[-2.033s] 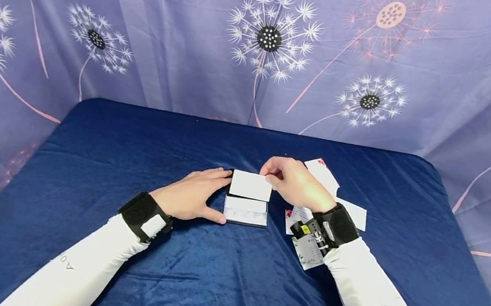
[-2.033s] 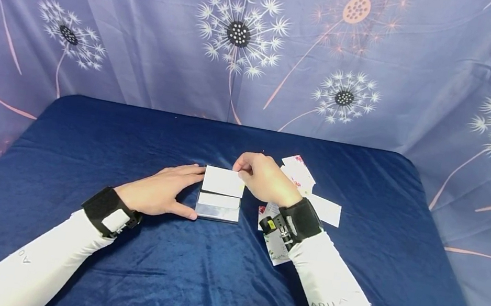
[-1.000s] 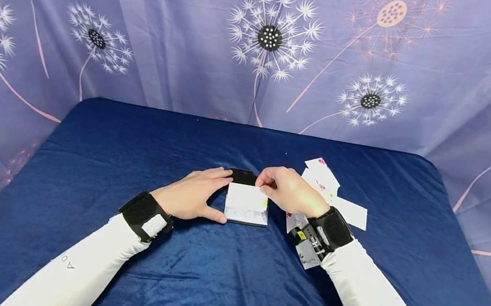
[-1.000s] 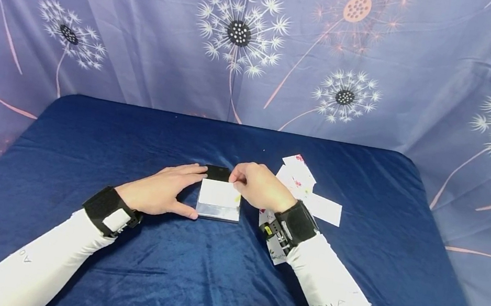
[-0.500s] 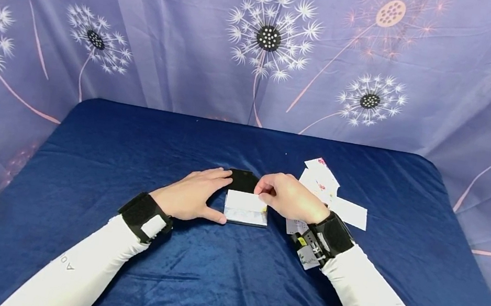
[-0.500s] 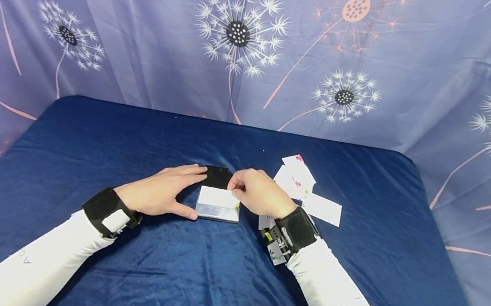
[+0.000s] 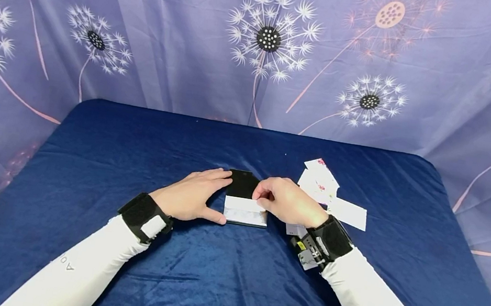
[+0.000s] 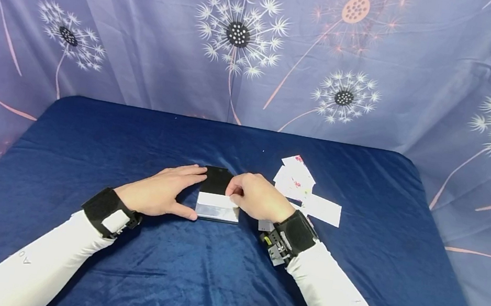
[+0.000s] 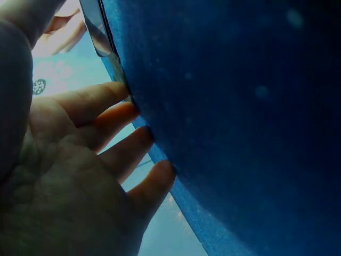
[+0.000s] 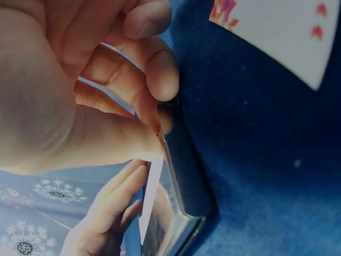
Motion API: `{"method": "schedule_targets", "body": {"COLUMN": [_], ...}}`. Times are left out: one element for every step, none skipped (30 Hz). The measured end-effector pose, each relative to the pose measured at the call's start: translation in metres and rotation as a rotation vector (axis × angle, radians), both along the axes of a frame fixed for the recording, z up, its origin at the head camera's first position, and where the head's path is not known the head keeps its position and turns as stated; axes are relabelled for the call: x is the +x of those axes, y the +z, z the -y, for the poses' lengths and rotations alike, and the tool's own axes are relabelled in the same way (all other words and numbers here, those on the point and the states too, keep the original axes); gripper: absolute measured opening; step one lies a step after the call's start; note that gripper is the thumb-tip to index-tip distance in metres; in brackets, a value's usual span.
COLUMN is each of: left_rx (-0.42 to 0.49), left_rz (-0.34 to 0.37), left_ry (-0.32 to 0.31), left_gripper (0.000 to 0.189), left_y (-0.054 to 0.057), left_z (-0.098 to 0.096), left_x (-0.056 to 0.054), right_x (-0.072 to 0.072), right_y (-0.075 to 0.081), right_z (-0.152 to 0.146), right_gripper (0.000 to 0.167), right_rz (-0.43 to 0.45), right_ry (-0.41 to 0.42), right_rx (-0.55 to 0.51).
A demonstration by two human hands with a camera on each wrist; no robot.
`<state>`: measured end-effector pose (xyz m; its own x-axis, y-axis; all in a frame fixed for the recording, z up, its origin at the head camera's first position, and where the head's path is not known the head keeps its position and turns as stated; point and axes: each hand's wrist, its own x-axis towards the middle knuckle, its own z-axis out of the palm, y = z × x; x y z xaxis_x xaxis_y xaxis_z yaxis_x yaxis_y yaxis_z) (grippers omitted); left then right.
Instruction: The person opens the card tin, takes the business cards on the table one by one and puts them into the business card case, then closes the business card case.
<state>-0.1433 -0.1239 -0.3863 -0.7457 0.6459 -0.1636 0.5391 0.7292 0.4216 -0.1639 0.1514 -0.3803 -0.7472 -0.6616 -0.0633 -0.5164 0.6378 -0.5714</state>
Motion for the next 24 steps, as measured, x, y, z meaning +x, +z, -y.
{"method": "schedule_targets", "body": {"left_rx": [0.0,0.001,0.001,0.002,0.002,0.003,0.004,0.006,0.007,0.008,0.009,0.01,0.011,0.01,0.01,0.009,0.009,0.008,0.006,0.005,0.005,0.004,0.003,0.002], "left_rz": [-0.002,-0.004,-0.006,-0.008,-0.009,-0.011,-0.013,-0.014,-0.014,-0.014,-0.014,-0.014,-0.013,-0.012,-0.011,-0.011,-0.01,-0.009,-0.008,-0.007,-0.007,-0.007,-0.007,-0.008], "left_ry": [-0.001,-0.002,-0.003,-0.004,-0.005,-0.006,-0.006,-0.007,-0.007,-0.008,-0.008,-0.008,-0.007,-0.007,-0.005,-0.004,-0.003,-0.002,-0.002,-0.001,-0.001,-0.001,-0.001,-0.002], "left_gripper": [0.095,0.095,0.096,0.096,0.096,0.096,0.096,0.096,0.096,0.096,0.096,0.096,0.096,0.096,0.096,0.096,0.096,0.096,0.096,0.096,0.096,0.096,0.096,0.096], "left_y": [-0.0004,-0.0006,-0.001,-0.0014,-0.0017,-0.002,-0.0022,-0.0022,-0.0023,-0.0024,-0.0024,-0.0024,-0.0025,-0.0025,-0.0025,-0.0024,-0.0023,-0.0024,-0.0023,-0.0024,-0.0026,-0.0025,-0.0025,-0.0024], "left_z": [0.0,0.0001,0.0001,0.0,0.0,0.0,0.0,0.0,0.0001,0.0001,0.0001,0.0002,0.0001,0.0002,0.0001,0.0001,0.0001,0.0,0.0,-0.0002,-0.0003,-0.0003,-0.0002,-0.0002], "left_x": [-0.0002,-0.0002,-0.0004,-0.0005,-0.0007,-0.0007,-0.0007,-0.0007,-0.0007,-0.0006,-0.0006,-0.0006,-0.0007,-0.0007,-0.0007,-0.0007,-0.0006,-0.0006,-0.0005,-0.0003,-0.0003,-0.0002,0.0,0.0002], "right_x": [0.0002,0.0004,0.0006,0.0008,0.001,0.0012,0.0014,0.0016,0.0018,0.0021,0.0022,0.0024,0.0026,0.0028,0.0029,0.0031,0.0033,0.0035,0.0038,0.0041,0.0045,0.0051,0.0055,0.0061], "right_y": [0.0001,0.0002,0.0002,0.0003,0.0005,0.0005,0.0007,0.0009,0.001,0.0012,0.0014,0.0015,0.0016,0.0015,0.0014,0.0013,0.0013,0.0015,0.0016,0.002,0.0024,0.0033,0.0044,0.0058], "right_z": [0.0001,0.0002,0.0003,0.0004,0.0004,0.0005,0.0005,0.0005,0.0006,0.0006,0.0007,0.0007,0.0008,0.0009,0.0011,0.0012,0.0014,0.0014,0.0014,0.0011,0.0006,0.0001,-0.0008,-0.002], "right_gripper": [0.011,0.011,0.011,0.011,0.011,0.011,0.011,0.011,0.011,0.011,0.011,0.011,0.011,0.011,0.011,0.011,0.011,0.011,0.01,0.01,0.01,0.01,0.01,0.011], "right_rz": [-0.002,-0.003,-0.005,-0.007,-0.01,-0.011,-0.012,-0.012,-0.012,-0.012,-0.013,-0.013,-0.014,-0.015,-0.017,-0.018,-0.019,-0.021,-0.024,-0.026,-0.029,-0.032,-0.035,-0.039], "right_ry": [0.003,0.006,0.008,0.01,0.011,0.012,0.012,0.011,0.01,0.008,0.007,0.005,0.003,0.002,0.002,0.001,0.002,0.002,0.002,0.0,-0.003,-0.007,-0.008,-0.009], "right_rx": [0.001,0.001,0.002,0.003,0.004,0.004,0.003,0.003,0.003,0.003,0.004,0.004,0.005,0.007,0.01,0.012,0.015,0.016,0.017,0.016,0.011,0.004,-0.004,-0.014]}}
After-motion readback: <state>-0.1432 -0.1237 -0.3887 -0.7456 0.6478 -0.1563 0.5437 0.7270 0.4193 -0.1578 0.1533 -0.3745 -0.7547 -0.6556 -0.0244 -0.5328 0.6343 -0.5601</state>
